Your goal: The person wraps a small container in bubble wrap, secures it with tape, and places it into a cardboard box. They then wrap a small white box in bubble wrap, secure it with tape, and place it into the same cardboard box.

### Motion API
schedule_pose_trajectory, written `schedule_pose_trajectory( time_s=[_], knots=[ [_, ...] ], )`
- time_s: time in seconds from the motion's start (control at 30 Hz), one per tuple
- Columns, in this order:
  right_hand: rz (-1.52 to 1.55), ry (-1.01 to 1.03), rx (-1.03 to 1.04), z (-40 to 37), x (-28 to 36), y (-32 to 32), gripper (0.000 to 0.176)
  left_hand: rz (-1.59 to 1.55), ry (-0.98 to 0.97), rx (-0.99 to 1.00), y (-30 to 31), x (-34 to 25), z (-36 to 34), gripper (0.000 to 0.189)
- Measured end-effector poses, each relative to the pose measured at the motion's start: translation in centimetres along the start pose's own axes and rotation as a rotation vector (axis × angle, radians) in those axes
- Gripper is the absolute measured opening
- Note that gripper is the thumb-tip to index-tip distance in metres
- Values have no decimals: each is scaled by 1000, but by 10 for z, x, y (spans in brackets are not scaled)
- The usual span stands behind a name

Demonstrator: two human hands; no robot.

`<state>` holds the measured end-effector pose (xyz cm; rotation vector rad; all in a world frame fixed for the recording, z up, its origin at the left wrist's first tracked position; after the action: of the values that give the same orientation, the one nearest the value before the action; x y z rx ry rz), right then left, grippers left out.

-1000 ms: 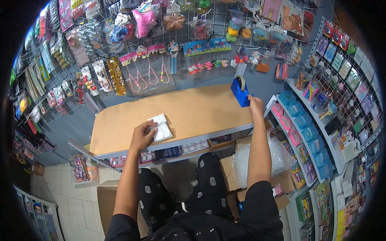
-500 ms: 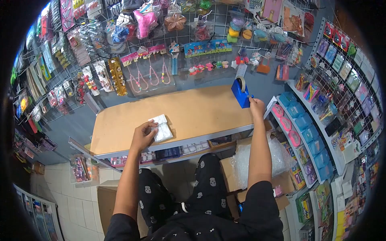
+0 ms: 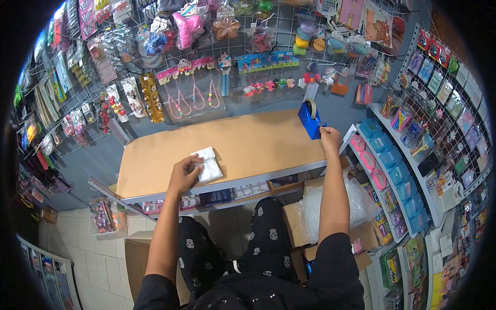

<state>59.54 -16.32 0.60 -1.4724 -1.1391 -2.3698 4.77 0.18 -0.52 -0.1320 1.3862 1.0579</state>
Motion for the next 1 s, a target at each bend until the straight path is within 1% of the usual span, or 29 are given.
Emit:
schedule_pose_trajectory(
  time_s=[0.1,0.3,0.4,0.5,0.63,0.7,0.8,0.87,0.93,1.0],
  knots=[
    [-80,15,-50,-5,5,0,30,-2,-6,3,0,3,0,16],
    [-200,93,-87,-2,4,-1,25,-32,11,-4,-1,3,0,17],
    [-217,85,-87,-5,11,1,23,-15,3,0,-1,3,1,17],
    [-294,9,-62,-2,7,4,20,-8,-1,2,-1,2,0,17],
    [-325,74,-89,-5,2,1,17,-32,9,-6,-1,4,1,17],
    [-367,92,-129,-19,15,-4,17,-37,12,-2,-2,5,1,17],
    [-184,216,-154,-50,25,-29,18,-30,7,3,0,5,1,17],
    [447,129,206,-71,25,-58,26,-18,3,2,0,6,1,17],
    [842,79,418,-102,44,-86,30,-13,-9,1,0,4,1,17],
    [984,94,527,-128,65,-111,25,-1,-17,-4,0,2,1,17]
  ],
)
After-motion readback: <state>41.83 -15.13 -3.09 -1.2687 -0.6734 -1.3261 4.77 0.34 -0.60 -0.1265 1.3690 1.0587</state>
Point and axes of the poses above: each hand's wrist, its own z-axis towards the middle knuckle, its own y-axis out of the back of the hand, x = y × z, the point moved 1 cm from there along z, towards the middle knuckle, and after that the axes turned 15 degrees about x, right-handed, at the moved point
